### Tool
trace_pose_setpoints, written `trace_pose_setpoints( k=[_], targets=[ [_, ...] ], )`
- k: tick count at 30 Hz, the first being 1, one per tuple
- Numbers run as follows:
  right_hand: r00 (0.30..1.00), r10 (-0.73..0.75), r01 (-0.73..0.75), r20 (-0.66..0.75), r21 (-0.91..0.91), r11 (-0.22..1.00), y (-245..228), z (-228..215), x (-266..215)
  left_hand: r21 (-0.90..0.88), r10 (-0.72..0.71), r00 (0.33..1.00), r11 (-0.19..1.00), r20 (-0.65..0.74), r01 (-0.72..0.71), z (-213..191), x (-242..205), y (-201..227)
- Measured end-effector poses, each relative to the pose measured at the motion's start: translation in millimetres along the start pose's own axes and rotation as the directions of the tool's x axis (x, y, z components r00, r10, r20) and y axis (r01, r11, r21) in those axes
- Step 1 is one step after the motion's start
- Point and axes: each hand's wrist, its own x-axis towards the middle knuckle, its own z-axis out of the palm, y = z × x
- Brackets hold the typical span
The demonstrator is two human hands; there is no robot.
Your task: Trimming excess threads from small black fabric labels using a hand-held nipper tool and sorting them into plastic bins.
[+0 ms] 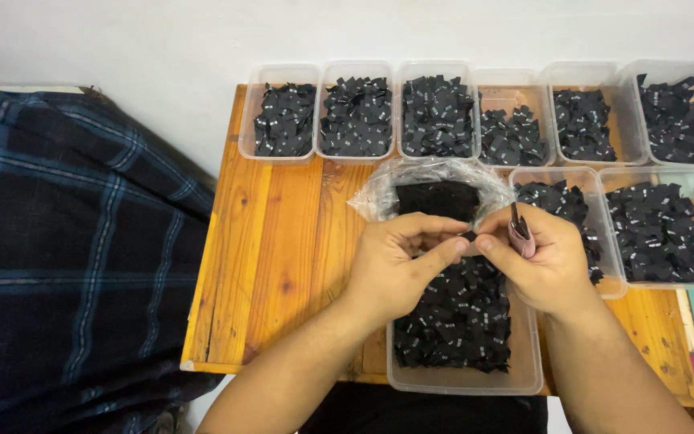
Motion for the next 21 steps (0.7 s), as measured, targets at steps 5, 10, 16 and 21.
trace_pose_setpoints(
  k=[5, 10, 16, 21],
  targets=[
    [1.000, -0.012, 0.013, 0.027, -0.022, 1.000, 3, -2, -1, -0.001, 0.001, 1.000, 1.000, -0.002, -0.001, 2, 0, -1],
    [0.987, -0.008, 0.008, 0.161, -0.002, 1.000, 10, -19, -5, -0.100, -0.048, 0.999, 0.994, -0.005, 0.048, -2, 4, -7],
    [0.964, 0.007, 0.042, 0.267, -0.176, 0.984, -4, -17, -3, -0.181, -0.014, 1.000, 0.983, -0.016, 0.011, -4, 3, -4],
    [0.913, 0.138, 0.078, 0.385, -0.496, 0.865, -1, -25, -8, -0.059, -0.017, 0.998, 0.998, 0.068, 0.021, -12, 1, 7]
  ],
)
